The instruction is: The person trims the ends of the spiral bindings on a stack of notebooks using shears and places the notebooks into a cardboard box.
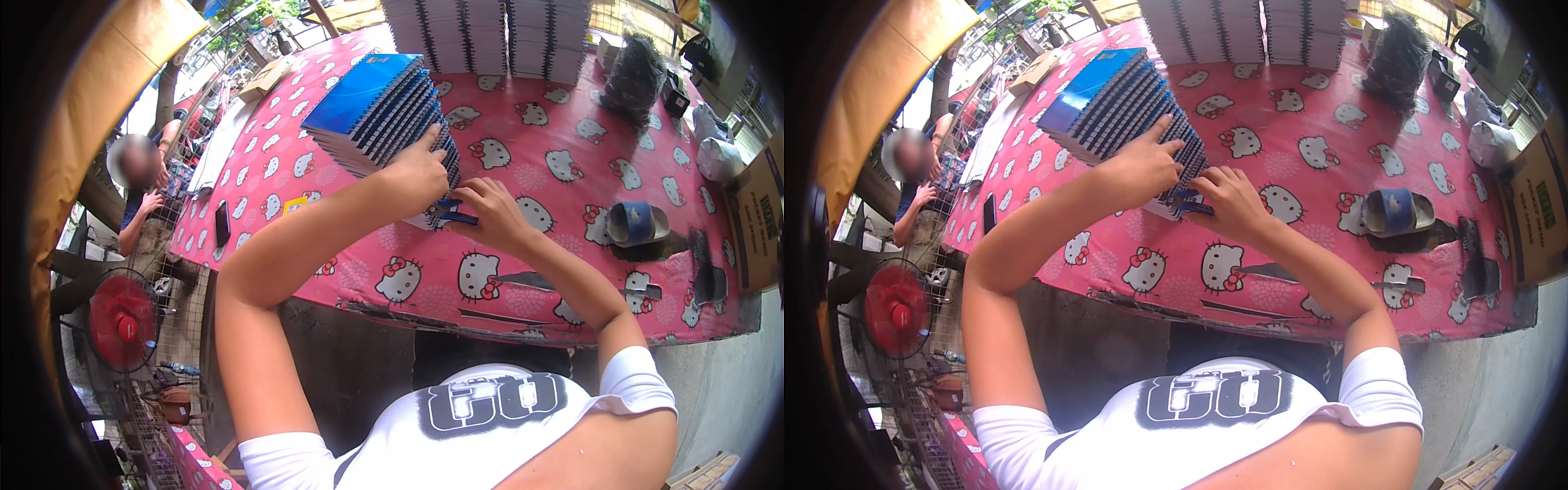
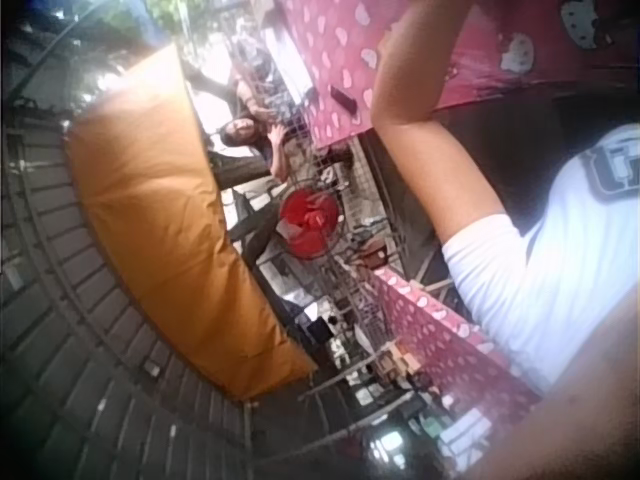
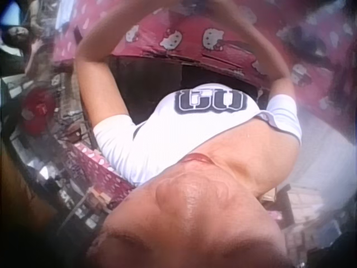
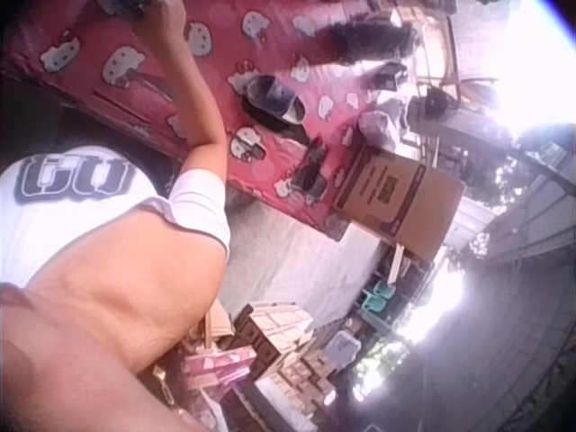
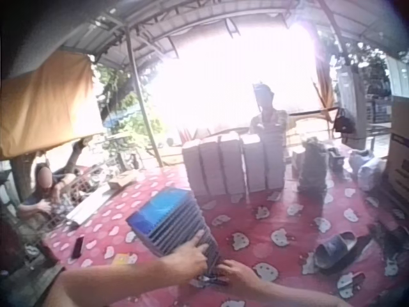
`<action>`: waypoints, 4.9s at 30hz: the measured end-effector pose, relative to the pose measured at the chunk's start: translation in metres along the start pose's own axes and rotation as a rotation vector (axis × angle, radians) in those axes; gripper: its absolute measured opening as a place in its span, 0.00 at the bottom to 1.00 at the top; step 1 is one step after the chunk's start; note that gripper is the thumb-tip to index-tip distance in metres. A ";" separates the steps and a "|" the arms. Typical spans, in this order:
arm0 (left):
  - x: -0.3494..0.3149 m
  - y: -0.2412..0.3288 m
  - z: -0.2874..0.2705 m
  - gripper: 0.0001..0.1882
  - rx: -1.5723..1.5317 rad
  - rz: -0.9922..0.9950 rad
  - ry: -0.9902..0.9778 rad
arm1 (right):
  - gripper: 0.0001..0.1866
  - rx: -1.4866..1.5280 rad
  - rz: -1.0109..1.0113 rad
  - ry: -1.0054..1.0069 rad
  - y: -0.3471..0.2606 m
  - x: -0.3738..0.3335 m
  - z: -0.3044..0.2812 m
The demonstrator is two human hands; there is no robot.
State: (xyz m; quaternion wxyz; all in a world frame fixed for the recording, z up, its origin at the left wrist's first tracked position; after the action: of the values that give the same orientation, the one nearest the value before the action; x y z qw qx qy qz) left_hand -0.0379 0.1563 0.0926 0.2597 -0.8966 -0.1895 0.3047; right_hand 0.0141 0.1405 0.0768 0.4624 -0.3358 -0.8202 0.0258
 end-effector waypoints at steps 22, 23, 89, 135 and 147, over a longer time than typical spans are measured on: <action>0.012 0.005 0.003 0.16 -0.068 0.008 -0.159 | 0.22 0.316 0.377 -0.280 0.042 -0.009 0.029; 0.011 0.006 0.003 0.17 -0.059 0.014 -0.175 | 0.21 0.443 0.522 -0.388 0.049 -0.014 0.037; 0.034 0.026 0.035 0.19 0.017 0.044 -0.225 | 0.22 -0.086 0.073 -0.178 0.022 -0.026 0.022; 0.046 0.038 0.055 0.19 -0.002 0.099 -0.286 | 0.26 -0.069 0.322 -0.501 0.042 -0.031 0.044; 0.047 0.035 0.048 0.20 -0.033 0.076 -0.255 | 0.23 0.061 0.499 -0.600 0.059 -0.034 0.062</action>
State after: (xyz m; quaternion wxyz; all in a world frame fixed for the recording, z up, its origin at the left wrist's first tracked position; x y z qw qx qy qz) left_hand -0.0275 0.1683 0.0186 0.2069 -0.8612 -0.1918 0.4227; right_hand 0.0088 0.1833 -0.0053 0.1913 -0.4884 -0.8111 0.2588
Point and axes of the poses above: each hand's wrist, its own x-axis towards the middle knuckle, its own z-axis out of the palm, y = z × x, the point moved 10 cm from there along x, towards the middle knuckle, and after that the axes turned 8 degrees about y, right-handed, at the moved point
